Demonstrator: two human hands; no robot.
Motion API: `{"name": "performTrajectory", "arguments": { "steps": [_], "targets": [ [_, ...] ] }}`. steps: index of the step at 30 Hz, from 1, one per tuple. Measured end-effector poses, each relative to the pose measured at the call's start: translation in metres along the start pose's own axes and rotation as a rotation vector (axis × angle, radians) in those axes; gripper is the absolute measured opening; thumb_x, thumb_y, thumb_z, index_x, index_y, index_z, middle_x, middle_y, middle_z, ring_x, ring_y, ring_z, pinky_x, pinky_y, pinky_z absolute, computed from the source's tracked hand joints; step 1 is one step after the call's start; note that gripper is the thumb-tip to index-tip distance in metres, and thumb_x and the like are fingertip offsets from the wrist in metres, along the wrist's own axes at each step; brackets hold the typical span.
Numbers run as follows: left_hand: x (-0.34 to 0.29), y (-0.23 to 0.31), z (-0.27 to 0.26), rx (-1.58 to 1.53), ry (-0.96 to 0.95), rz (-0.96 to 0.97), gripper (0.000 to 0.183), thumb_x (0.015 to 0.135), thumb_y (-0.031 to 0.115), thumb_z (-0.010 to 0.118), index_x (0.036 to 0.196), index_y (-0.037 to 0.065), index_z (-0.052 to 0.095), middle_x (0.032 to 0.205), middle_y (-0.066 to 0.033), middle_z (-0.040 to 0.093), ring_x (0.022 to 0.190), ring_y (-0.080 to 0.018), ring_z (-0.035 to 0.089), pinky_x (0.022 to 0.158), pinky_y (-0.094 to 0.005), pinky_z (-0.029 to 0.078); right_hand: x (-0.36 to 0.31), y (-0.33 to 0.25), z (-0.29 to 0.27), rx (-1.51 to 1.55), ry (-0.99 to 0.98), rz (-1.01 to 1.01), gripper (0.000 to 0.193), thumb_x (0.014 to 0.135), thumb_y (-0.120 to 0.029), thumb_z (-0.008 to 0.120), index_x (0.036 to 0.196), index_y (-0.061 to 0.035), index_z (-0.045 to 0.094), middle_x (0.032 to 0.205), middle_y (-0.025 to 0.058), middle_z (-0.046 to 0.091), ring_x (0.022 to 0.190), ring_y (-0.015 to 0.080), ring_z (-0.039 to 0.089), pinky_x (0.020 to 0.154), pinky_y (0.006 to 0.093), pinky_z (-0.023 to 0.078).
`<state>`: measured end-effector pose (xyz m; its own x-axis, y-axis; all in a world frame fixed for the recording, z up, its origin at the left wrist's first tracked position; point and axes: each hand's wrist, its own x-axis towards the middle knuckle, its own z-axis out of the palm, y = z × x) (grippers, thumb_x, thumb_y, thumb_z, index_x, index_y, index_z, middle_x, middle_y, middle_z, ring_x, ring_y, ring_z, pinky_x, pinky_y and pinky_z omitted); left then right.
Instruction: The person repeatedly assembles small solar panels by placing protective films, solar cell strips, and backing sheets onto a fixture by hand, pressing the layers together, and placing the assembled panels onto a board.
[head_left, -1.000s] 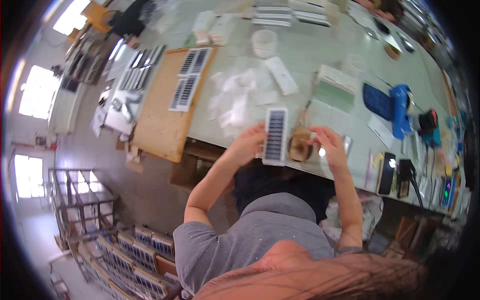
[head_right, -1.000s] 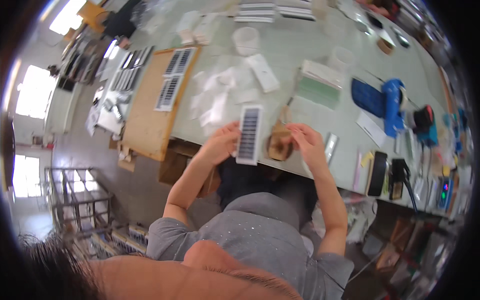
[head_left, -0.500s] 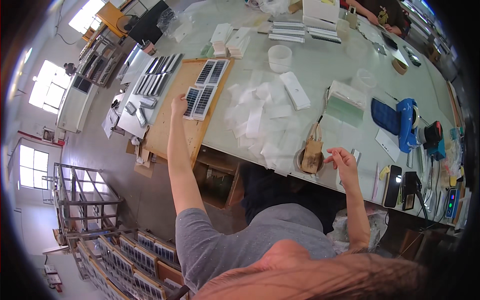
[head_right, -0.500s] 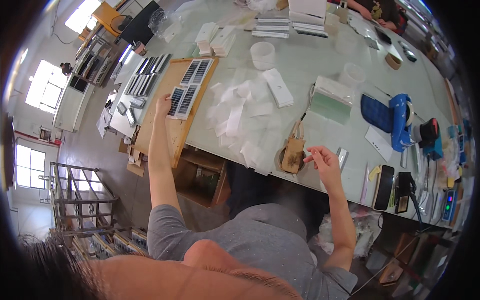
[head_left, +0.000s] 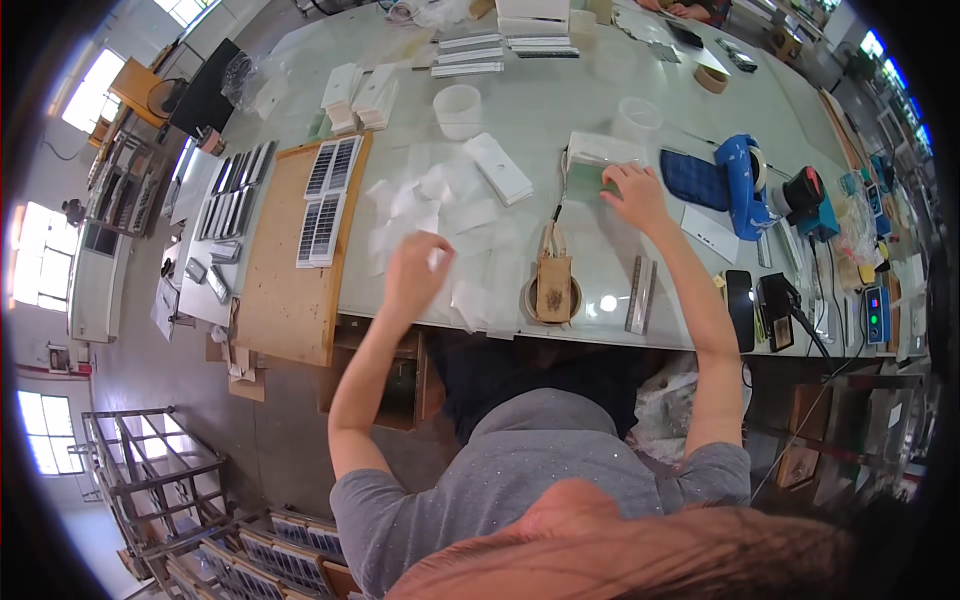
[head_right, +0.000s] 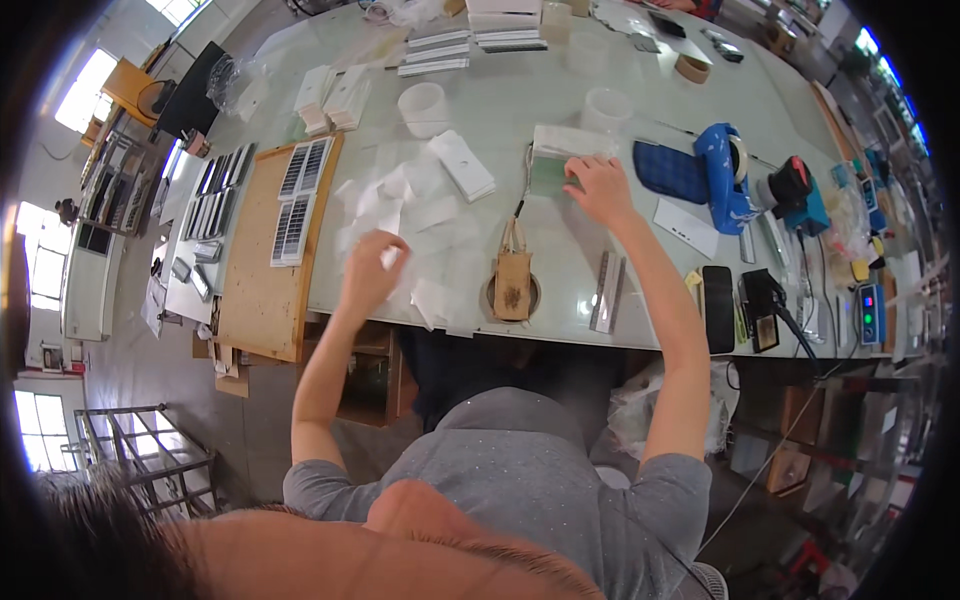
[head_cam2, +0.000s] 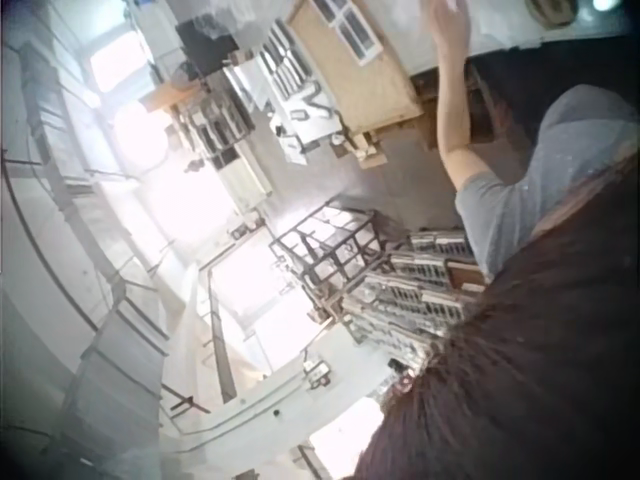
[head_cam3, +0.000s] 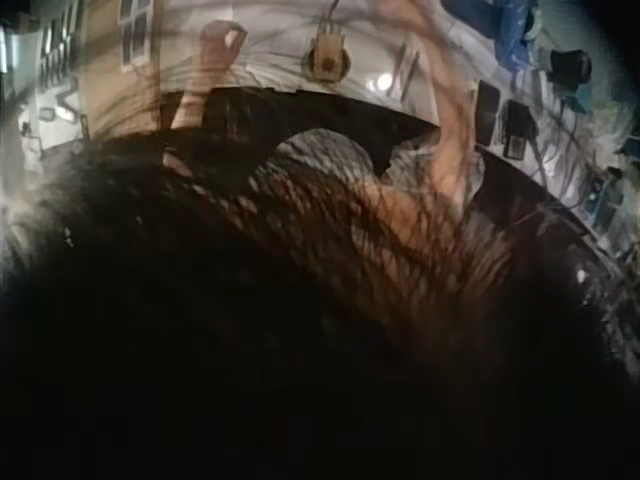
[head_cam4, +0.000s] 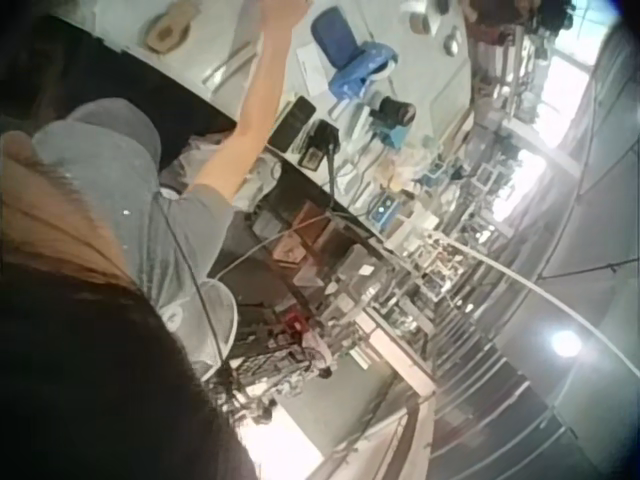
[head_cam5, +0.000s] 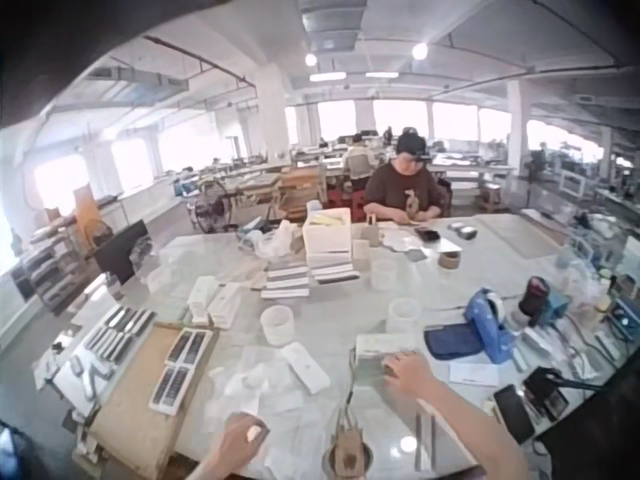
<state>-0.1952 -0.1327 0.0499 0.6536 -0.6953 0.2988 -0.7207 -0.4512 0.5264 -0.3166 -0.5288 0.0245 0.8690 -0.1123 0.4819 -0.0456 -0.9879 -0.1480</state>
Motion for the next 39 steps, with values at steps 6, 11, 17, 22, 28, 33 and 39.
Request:
{"name": "performTrajectory", "arguments": {
  "steps": [6, 11, 17, 22, 28, 33, 39],
  "targets": [
    [-0.033, 0.045, -0.002, 0.017, -0.082, -0.063, 0.026, 0.081, 0.024, 0.073, 0.095, 0.006, 0.060, 0.095, -0.0101, 0.063, 0.093, -0.0324, 0.059, 0.080, -0.0432, 0.048, -0.004, 0.042, -0.024, 0.642, 0.126, 0.385, 0.010, 0.088, -0.018, 0.066, 0.093, -0.0085, 0.066, 0.079, -0.0002, 0.066, 0.069, 0.0104, 0.056, 0.062, 0.0244, 0.043],
    [-0.042, 0.052, 0.018, 0.164, -0.012, -0.256, 0.029, 0.082, 0.022, 0.072, 0.100, 0.005, 0.057, 0.090, -0.0093, 0.062, 0.091, -0.0309, 0.060, 0.077, -0.0430, 0.048, -0.011, 0.046, -0.014, 0.626, 0.176, 0.396, 0.012, 0.088, -0.018, 0.068, 0.093, -0.0072, 0.066, 0.077, -0.0003, 0.064, 0.068, 0.0082, 0.053, 0.061, 0.0249, 0.042],
    [-0.029, 0.040, 0.030, -0.246, 0.143, -0.287, 0.008, 0.090, 0.005, 0.061, 0.097, 0.003, 0.059, 0.088, -0.0111, 0.062, 0.079, -0.0252, 0.065, 0.067, -0.0341, 0.051, 0.011, 0.027, -0.022, 0.765, 0.273, 0.417, 0.017, 0.091, -0.012, 0.064, 0.107, -0.0058, 0.061, 0.084, 0.0007, 0.067, 0.077, 0.0089, 0.058, 0.069, 0.0236, 0.045],
    [-0.032, 0.037, 0.024, -0.614, 0.113, -0.359, 0.021, 0.096, 0.002, 0.054, 0.111, 0.003, 0.067, 0.099, -0.0058, 0.066, 0.080, -0.0125, 0.065, 0.066, -0.0255, 0.052, -0.019, -0.030, -0.030, 1.225, 0.126, 0.636, 0.061, 0.088, -0.002, 0.063, 0.141, -0.0067, 0.034, 0.088, 0.0062, 0.067, 0.088, 0.0123, 0.064, 0.085, 0.0273, 0.047],
    [-0.051, 0.072, 0.053, -0.841, 0.101, -0.450, 0.031, 0.097, 0.002, 0.051, 0.126, 0.003, 0.063, 0.123, -0.0115, 0.061, 0.081, -0.0126, 0.068, 0.061, -0.0231, 0.052, -0.069, -0.112, -0.034, 1.200, -0.533, 0.641, 0.065, 0.084, -0.008, 0.067, 0.142, -0.0139, 0.039, 0.090, 0.0055, 0.065, 0.087, 0.0137, 0.062, 0.082, 0.0307, 0.045],
    [-0.055, 0.105, 0.066, -0.874, 0.072, -0.368, 0.040, 0.094, -0.005, 0.053, 0.133, 0.003, 0.056, 0.138, -0.0142, 0.050, 0.078, -0.0124, 0.069, 0.057, -0.0219, 0.052, -0.076, -0.116, -0.015, 0.502, -0.224, 0.302, 0.063, 0.075, -0.027, 0.077, 0.132, -0.0156, 0.052, 0.097, 0.0048, 0.058, 0.098, 0.0184, 0.055, 0.086, 0.0349, 0.039],
    [-0.063, 0.121, 0.084, -0.920, -0.042, -0.258, 0.042, 0.092, -0.006, 0.055, 0.133, 0.003, 0.056, 0.138, -0.0125, 0.051, 0.080, -0.0120, 0.068, 0.059, -0.0231, 0.053, -0.083, -0.126, -0.023, 0.800, -0.265, 0.402, 0.036, 0.076, -0.034, 0.077, 0.105, -0.0142, 0.067, 0.095, 0.0038, 0.057, 0.102, 0.0219, 0.050, 0.091, 0.0397, 0.032]
  ]
}}
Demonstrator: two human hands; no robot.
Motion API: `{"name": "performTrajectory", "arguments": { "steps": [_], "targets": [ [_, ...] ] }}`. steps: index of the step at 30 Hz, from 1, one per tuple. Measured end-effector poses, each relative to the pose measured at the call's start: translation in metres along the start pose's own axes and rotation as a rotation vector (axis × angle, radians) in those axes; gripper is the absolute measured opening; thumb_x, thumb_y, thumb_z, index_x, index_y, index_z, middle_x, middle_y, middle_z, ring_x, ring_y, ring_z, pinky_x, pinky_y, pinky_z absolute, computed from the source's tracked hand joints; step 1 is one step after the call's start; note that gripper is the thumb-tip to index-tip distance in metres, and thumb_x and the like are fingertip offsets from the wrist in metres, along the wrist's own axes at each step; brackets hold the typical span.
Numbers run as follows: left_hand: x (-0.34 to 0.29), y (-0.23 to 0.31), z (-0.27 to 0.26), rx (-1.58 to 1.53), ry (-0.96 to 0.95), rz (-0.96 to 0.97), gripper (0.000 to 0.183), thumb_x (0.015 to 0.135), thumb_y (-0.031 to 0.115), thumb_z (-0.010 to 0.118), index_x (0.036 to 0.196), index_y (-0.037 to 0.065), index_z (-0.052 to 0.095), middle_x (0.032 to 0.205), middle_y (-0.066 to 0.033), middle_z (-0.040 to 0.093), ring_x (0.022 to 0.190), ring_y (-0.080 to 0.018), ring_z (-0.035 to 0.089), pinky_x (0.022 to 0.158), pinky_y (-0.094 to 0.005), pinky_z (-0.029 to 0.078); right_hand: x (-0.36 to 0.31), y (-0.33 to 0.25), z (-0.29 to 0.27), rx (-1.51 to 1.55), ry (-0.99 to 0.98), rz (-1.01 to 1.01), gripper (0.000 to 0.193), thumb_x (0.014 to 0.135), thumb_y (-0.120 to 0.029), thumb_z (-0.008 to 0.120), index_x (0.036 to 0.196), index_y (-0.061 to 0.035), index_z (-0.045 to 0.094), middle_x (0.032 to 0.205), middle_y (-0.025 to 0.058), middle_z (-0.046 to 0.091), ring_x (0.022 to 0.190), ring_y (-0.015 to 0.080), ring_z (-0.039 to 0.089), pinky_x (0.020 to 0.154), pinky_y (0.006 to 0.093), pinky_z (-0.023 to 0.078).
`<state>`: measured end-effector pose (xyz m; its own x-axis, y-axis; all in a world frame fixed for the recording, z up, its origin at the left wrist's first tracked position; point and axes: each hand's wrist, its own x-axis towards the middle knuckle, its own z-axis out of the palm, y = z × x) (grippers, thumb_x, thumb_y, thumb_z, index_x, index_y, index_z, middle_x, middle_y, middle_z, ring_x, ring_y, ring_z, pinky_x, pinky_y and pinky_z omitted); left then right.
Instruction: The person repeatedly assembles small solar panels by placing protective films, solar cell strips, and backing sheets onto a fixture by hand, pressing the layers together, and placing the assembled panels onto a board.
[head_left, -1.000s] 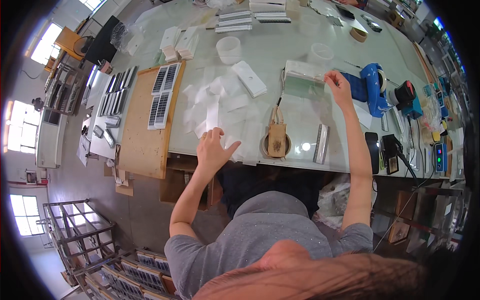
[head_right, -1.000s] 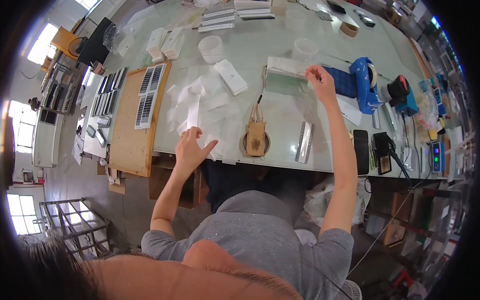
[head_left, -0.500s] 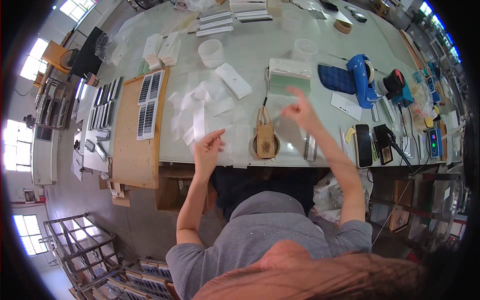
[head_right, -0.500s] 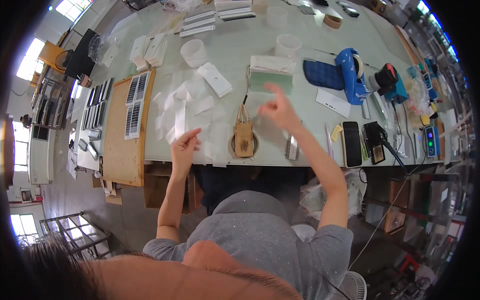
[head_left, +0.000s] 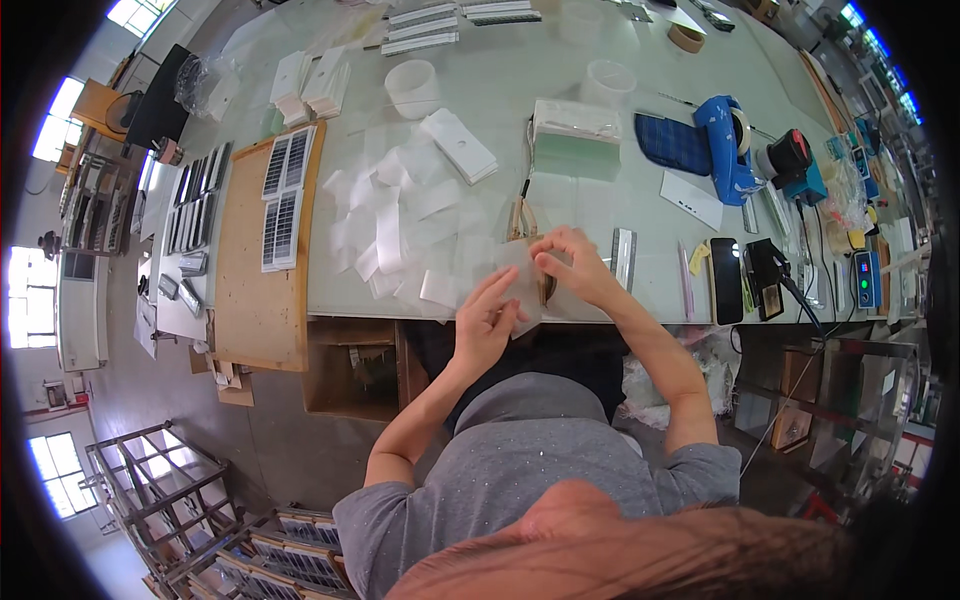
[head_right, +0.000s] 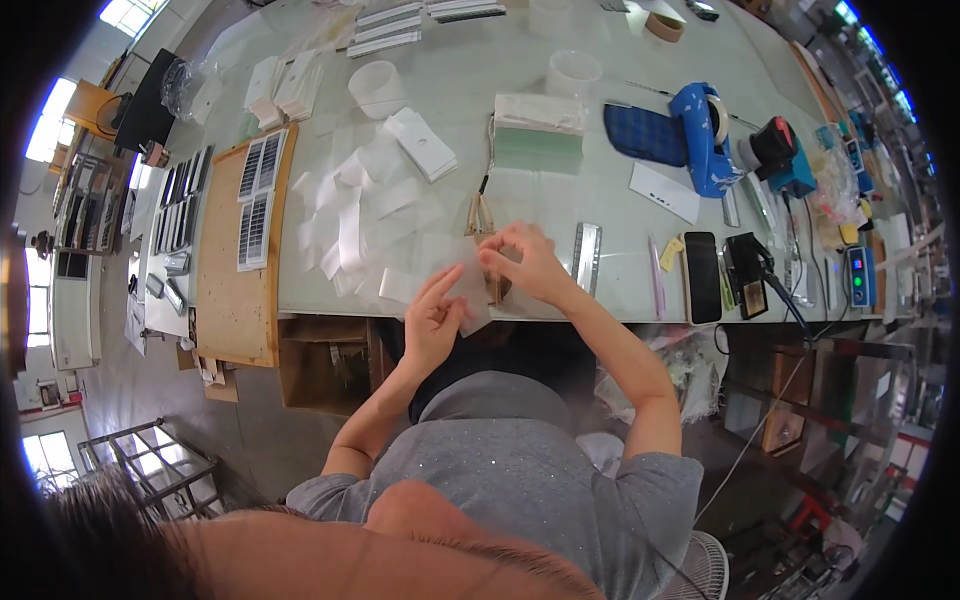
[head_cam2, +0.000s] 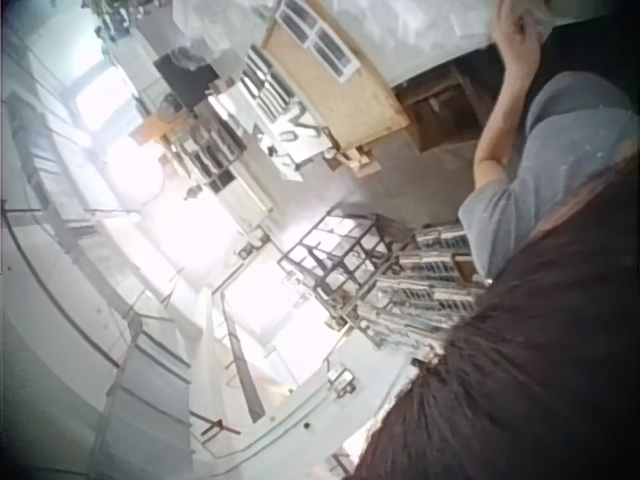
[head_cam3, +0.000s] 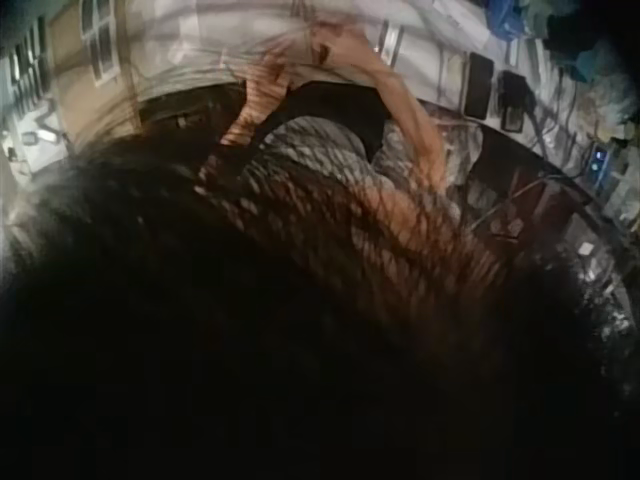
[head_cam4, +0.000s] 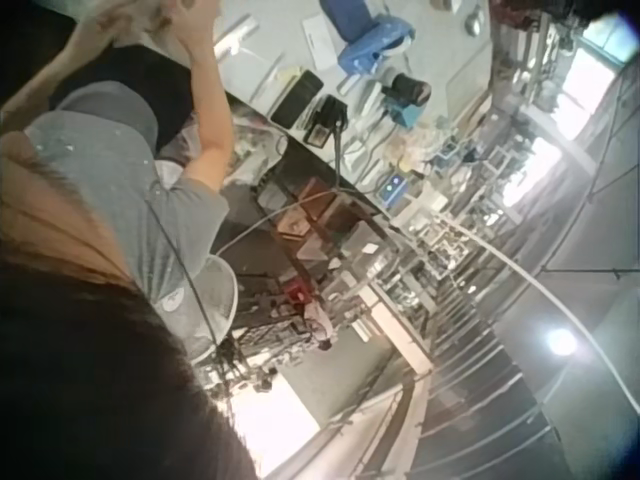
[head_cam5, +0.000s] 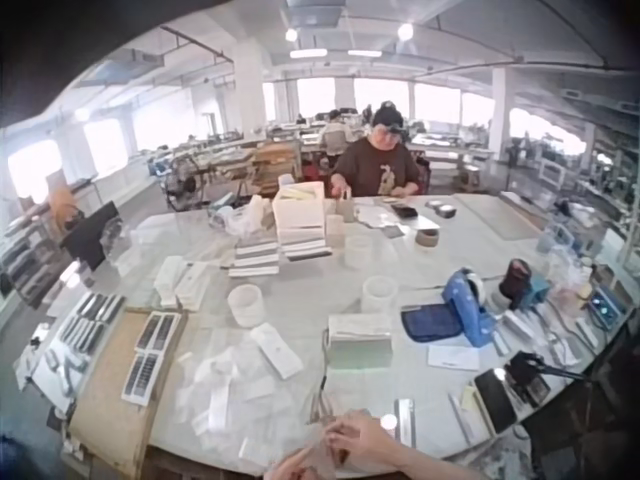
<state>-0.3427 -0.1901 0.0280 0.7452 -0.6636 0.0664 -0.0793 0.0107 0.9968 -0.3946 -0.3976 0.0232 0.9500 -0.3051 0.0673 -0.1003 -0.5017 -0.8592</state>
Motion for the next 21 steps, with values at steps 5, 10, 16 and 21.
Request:
{"name": "performTrajectory", "arguments": {
  "steps": [5, 10, 16, 21],
  "targets": [
    [-0.012, -0.004, -0.003, 0.090, -0.017, 0.011, 0.036, 0.089, -0.001, 0.063, 0.125, 0.006, 0.062, 0.131, -0.0108, 0.055, 0.074, -0.0114, 0.067, 0.059, -0.0243, 0.054, 0.001, 0.013, 0.011, 0.125, 0.014, 0.068, 0.025, 0.079, -0.038, 0.075, 0.084, -0.0139, 0.071, 0.092, 0.0006, 0.057, 0.100, 0.0212, 0.048, 0.090, 0.0417, 0.027],
    [-0.018, -0.047, -0.030, 0.847, -0.120, 0.659, 0.031, 0.080, 0.014, 0.074, 0.111, 0.020, 0.070, 0.107, -0.0036, 0.059, 0.064, -0.0179, 0.059, 0.057, -0.0307, 0.051, 0.001, 0.013, 0.016, -0.119, 0.199, 0.042, 0.022, 0.076, -0.035, 0.077, 0.082, -0.0139, 0.071, 0.092, -0.0009, 0.057, 0.098, 0.0205, 0.049, 0.091, 0.0404, 0.024],
    [-0.012, -0.042, -0.019, 0.640, -0.060, 0.542, 0.018, 0.076, 0.011, 0.078, 0.093, 0.016, 0.074, 0.086, -0.0041, 0.056, 0.063, -0.0183, 0.057, 0.055, -0.0305, 0.048, 0.004, 0.015, 0.015, -0.090, 0.230, 0.035, 0.022, 0.075, -0.033, 0.078, 0.081, -0.0140, 0.071, 0.094, -0.0004, 0.056, 0.100, 0.0211, 0.048, 0.090, 0.0412, 0.024],
    [-0.005, -0.033, -0.023, 0.471, -0.026, 0.314, 0.014, 0.074, 0.005, 0.081, 0.086, 0.010, 0.075, 0.080, -0.0048, 0.052, 0.061, -0.0178, 0.056, 0.053, -0.0295, 0.046, 0.014, 0.014, 0.014, -0.177, 0.251, 0.018, 0.022, 0.075, -0.032, 0.079, 0.081, -0.0135, 0.069, 0.095, -0.0010, 0.055, 0.100, 0.0197, 0.048, 0.092, 0.0393, 0.024]
  ]
}}
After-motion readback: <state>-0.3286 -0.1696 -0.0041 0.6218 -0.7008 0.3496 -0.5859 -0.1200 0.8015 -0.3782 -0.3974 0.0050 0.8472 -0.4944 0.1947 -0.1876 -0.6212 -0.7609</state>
